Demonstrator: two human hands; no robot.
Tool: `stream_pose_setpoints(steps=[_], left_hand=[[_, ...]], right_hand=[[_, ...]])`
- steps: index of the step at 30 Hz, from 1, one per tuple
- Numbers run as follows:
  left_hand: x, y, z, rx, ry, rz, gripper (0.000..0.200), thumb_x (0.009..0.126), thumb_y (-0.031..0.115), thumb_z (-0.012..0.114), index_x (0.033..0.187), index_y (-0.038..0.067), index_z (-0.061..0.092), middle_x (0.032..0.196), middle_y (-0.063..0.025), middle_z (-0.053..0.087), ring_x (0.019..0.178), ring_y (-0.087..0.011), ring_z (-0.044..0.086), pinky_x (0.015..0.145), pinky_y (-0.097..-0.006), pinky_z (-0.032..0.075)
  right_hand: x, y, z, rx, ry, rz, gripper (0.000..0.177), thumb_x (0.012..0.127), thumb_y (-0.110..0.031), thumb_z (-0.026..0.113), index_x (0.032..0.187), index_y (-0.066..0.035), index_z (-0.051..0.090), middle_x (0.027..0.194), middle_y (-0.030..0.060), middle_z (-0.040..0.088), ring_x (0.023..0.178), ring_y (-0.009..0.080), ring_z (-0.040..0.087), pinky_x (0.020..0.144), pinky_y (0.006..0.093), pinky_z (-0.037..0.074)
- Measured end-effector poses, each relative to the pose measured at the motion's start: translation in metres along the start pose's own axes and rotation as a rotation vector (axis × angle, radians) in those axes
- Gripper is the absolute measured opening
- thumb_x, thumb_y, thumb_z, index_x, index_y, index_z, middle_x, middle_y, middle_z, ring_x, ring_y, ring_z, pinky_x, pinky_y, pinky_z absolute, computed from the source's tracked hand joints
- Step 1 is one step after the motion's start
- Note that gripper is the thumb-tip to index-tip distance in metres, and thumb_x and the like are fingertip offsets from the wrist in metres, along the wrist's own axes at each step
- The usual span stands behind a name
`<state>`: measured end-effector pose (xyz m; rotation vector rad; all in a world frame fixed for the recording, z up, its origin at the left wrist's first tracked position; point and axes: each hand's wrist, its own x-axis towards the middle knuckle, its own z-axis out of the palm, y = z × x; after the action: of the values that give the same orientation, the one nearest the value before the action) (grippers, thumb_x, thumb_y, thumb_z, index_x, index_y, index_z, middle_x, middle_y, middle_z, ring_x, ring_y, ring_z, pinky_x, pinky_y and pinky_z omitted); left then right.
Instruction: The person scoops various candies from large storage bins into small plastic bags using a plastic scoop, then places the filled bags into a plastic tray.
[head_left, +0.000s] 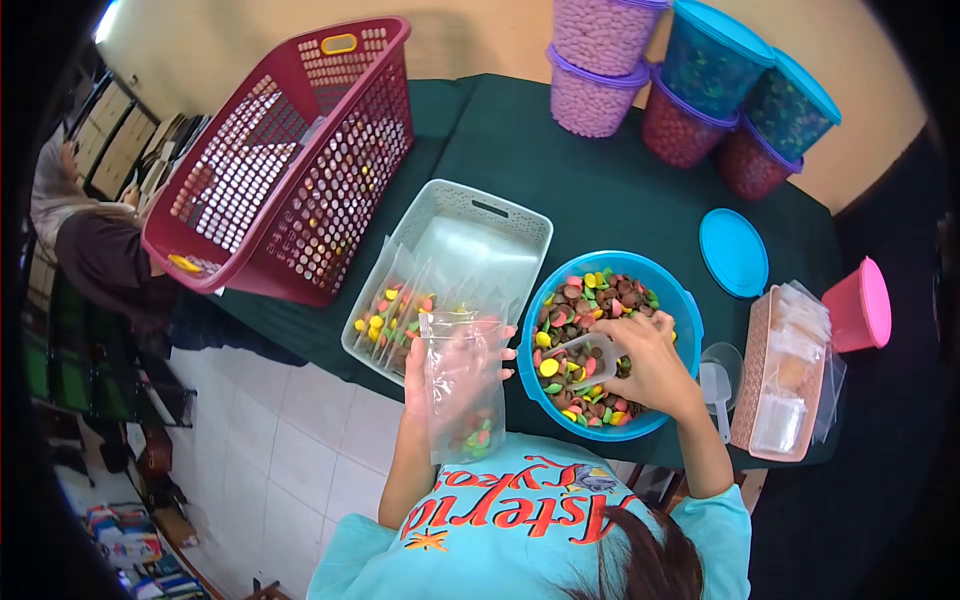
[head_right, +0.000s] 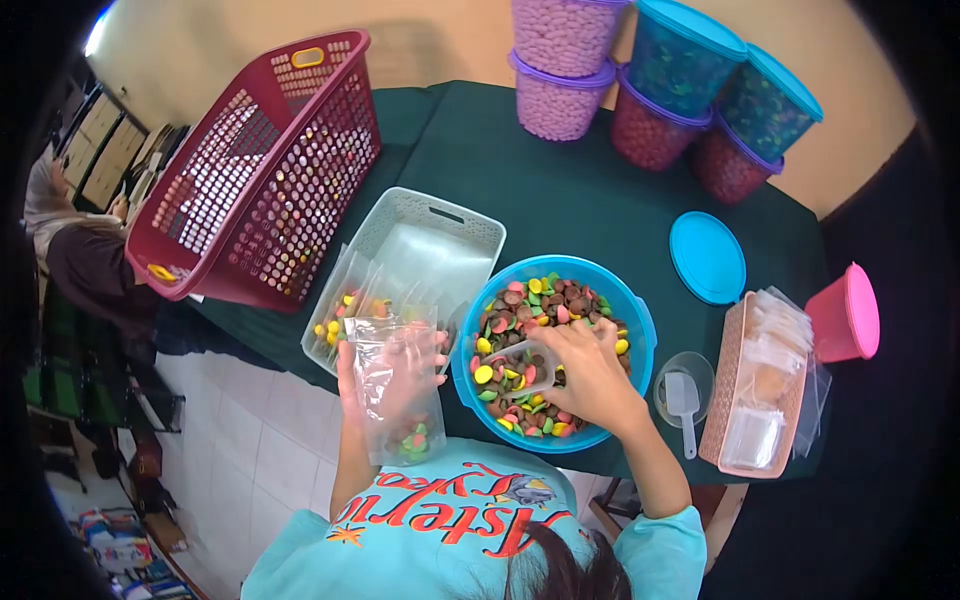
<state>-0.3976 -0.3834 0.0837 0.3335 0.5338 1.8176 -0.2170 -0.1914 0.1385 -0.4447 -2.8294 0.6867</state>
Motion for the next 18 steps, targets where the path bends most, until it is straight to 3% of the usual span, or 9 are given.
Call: stream_pose_setpoints(steps=[2,6,8,9,12,13,16,18], left_hand=[[0.005,0.001,-0.002,0.014,-0.035,-0.016,0.095,0.074,0.071,0.035,0.132,-0.003,0.024,0.129,-0.0217,0.036,0.109,-0.0299,0.046,0.092,-0.0409,0.038],[0.011,0.012,0.003,0.217,-0.073,-0.038,0.094,0.074,0.069,0.04,0.133,-0.003,0.024,0.13,-0.0184,0.037,0.11,-0.027,0.045,0.095,-0.0393,0.035],[0.013,0.016,0.006,0.377,-0.06,0.025,0.095,0.069,0.06,0.06,0.132,-0.003,0.027,0.129,-0.0148,0.038,0.112,-0.0239,0.044,0.096,-0.0372,0.033],[0.014,0.019,0.007,0.382,-0.081,0.009,0.095,0.069,0.06,0.06,0.132,-0.003,0.027,0.129,-0.0148,0.038,0.112,-0.0239,0.044,0.096,-0.0372,0.033],[0.021,0.027,0.015,0.737,-0.107,0.166,0.097,0.051,0.036,0.083,0.127,-0.003,0.037,0.122,-0.0124,0.042,0.112,-0.0221,0.043,0.095,-0.0347,0.032],[0.023,0.028,0.016,0.738,-0.135,0.153,0.097,0.051,0.036,0.083,0.127,-0.003,0.037,0.122,-0.0124,0.042,0.112,-0.0221,0.043,0.095,-0.0347,0.032],[0.027,0.035,0.028,1.273,-0.248,0.267,0.09,0.049,0.029,0.083,0.124,0.001,0.043,0.117,-0.0141,0.044,0.11,-0.0248,0.044,0.093,-0.0366,0.035],[0.029,0.035,0.038,1.331,-0.269,0.255,0.089,0.049,0.03,0.084,0.123,0.002,0.044,0.117,-0.0144,0.044,0.109,-0.0257,0.045,0.092,-0.0374,0.037]], right_hand=[[0.0,0.001,0.002,0.101,-0.035,0.093,0.061,0.049,-0.02,0.075,0.105,-0.008,0.054,0.096,0.0076,0.059,0.089,0.0228,0.054,0.089,0.0353,0.026],[-0.004,0.011,0.006,0.244,-0.114,0.234,0.059,0.051,-0.023,0.075,0.104,-0.007,0.054,0.098,0.0095,0.06,0.092,0.0229,0.056,0.088,0.0336,0.032],[-0.004,0.009,-0.001,0.292,-0.085,0.255,0.058,0.052,-0.023,0.074,0.104,-0.008,0.053,0.097,0.0101,0.059,0.094,0.0238,0.054,0.087,0.0337,0.03],[-0.006,0.008,-0.003,0.341,-0.071,0.258,0.057,0.053,-0.024,0.073,0.105,-0.01,0.053,0.095,0.0106,0.059,0.097,0.0247,0.053,0.086,0.0338,0.029],[-0.015,0.008,-0.009,0.32,0.045,0.263,0.06,0.053,-0.024,0.074,0.106,-0.008,0.053,0.099,0.0099,0.059,0.095,0.0241,0.054,0.087,0.0347,0.032],[-0.018,0.005,-0.015,0.275,0.081,0.258,0.061,0.052,-0.025,0.077,0.106,-0.005,0.053,0.1,0.0087,0.058,0.094,0.0227,0.055,0.088,0.0349,0.035],[-0.027,-0.019,-0.041,0.21,0.136,0.361,0.063,0.052,-0.026,0.078,0.107,-0.007,0.055,0.1,0.009,0.058,0.097,0.0233,0.051,0.087,0.0355,0.037],[-0.033,-0.029,-0.053,0.197,0.189,0.441,0.063,0.051,-0.025,0.077,0.107,-0.009,0.056,0.1,0.0089,0.058,0.098,0.0244,0.048,0.088,0.0355,0.035]])
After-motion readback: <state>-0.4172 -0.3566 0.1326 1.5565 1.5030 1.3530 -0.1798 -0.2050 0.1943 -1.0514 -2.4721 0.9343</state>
